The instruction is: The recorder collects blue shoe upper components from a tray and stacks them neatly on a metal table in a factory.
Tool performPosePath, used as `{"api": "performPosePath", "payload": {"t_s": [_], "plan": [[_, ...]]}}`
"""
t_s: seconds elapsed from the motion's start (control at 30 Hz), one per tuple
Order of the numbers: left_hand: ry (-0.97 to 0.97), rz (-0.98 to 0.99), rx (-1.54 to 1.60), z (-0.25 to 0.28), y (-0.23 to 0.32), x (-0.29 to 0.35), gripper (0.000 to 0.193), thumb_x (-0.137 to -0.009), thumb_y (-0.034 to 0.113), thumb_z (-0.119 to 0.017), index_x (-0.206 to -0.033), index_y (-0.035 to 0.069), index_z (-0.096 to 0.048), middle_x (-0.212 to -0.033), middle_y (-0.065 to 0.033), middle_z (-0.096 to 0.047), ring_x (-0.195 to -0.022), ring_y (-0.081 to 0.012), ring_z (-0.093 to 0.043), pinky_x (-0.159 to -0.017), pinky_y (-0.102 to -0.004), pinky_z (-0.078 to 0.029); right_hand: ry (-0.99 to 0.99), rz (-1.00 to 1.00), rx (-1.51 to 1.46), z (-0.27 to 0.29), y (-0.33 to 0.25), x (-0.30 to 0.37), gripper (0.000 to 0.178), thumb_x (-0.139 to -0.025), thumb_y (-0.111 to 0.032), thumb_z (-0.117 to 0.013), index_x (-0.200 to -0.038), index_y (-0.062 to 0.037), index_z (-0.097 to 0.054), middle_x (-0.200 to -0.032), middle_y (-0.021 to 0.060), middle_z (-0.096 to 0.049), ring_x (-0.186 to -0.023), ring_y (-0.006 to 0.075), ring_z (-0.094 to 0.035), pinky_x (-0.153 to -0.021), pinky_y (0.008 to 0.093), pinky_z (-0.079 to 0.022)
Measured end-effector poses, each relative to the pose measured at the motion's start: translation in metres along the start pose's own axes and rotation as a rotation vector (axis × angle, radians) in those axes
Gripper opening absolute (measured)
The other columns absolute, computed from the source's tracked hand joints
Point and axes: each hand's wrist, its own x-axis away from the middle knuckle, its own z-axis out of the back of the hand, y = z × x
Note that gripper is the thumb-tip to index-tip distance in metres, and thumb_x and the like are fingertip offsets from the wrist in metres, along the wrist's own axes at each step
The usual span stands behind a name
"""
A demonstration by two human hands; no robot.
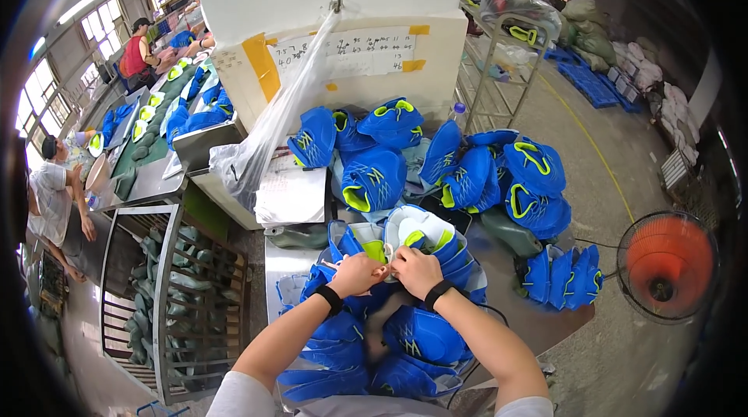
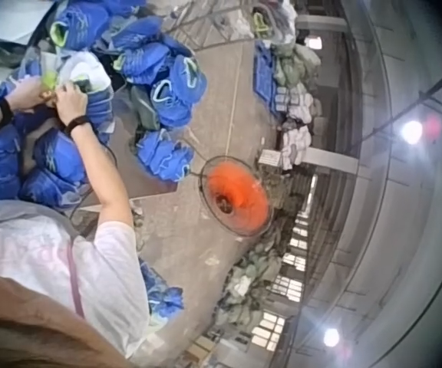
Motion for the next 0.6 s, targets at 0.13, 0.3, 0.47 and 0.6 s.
{"api": "performPosePath", "payload": {"t_s": [0.13,0.3,0.47,0.6], "plan": [[0.028,-0.006,0.006,-0.002,0.001,-0.003,0.028,-0.081,0.038,-0.050,-0.069,0.015,-0.061,-0.071,-0.0102,-0.060,-0.074,-0.0285,-0.058,-0.059,-0.0435,-0.040,-0.011,0.000,0.048,-0.002,0.006,-0.002,0.007,-0.069,-0.019,-0.064,-0.068,-0.0133,-0.060,-0.080,-0.0008,-0.053,-0.071,0.0167,-0.057,-0.053,0.0323,-0.045],[0.112,-0.052,-0.044,-0.008,-0.006,0.002,0.027,-0.080,0.040,-0.051,-0.071,0.016,-0.061,-0.071,-0.0096,-0.059,-0.074,-0.0272,-0.057,-0.061,-0.0424,-0.041,0.237,-0.154,0.128,0.054,0.009,-0.020,0.005,-0.071,-0.004,-0.051,-0.067,-0.0058,-0.053,-0.077,0.0107,-0.052,-0.071,0.0279,-0.056,-0.055,0.0373,-0.044],[0.022,0.012,-0.137,-0.018,0.000,0.000,0.023,-0.081,0.034,-0.048,-0.075,0.017,-0.061,-0.069,-0.0112,-0.061,-0.070,-0.0299,-0.059,-0.059,-0.0442,-0.043,0.243,-0.570,-1.008,0.133,0.041,-0.023,0.014,-0.091,-0.015,-0.042,-0.081,-0.0049,-0.046,-0.081,0.0075,-0.058,-0.065,0.0123,-0.057,-0.054,0.0218,-0.046],[0.478,0.177,0.514,-0.016,-0.021,-0.006,0.039,-0.088,0.028,-0.037,-0.066,0.005,-0.058,-0.063,-0.0140,-0.060,-0.062,-0.0336,-0.058,-0.058,-0.0418,-0.046,0.232,-0.620,-1.339,0.109,0.029,-0.002,0.016,-0.093,-0.020,-0.040,-0.086,-0.0071,-0.045,-0.088,0.0107,-0.061,-0.072,0.0151,-0.060,-0.061,0.0241,-0.048]]}}
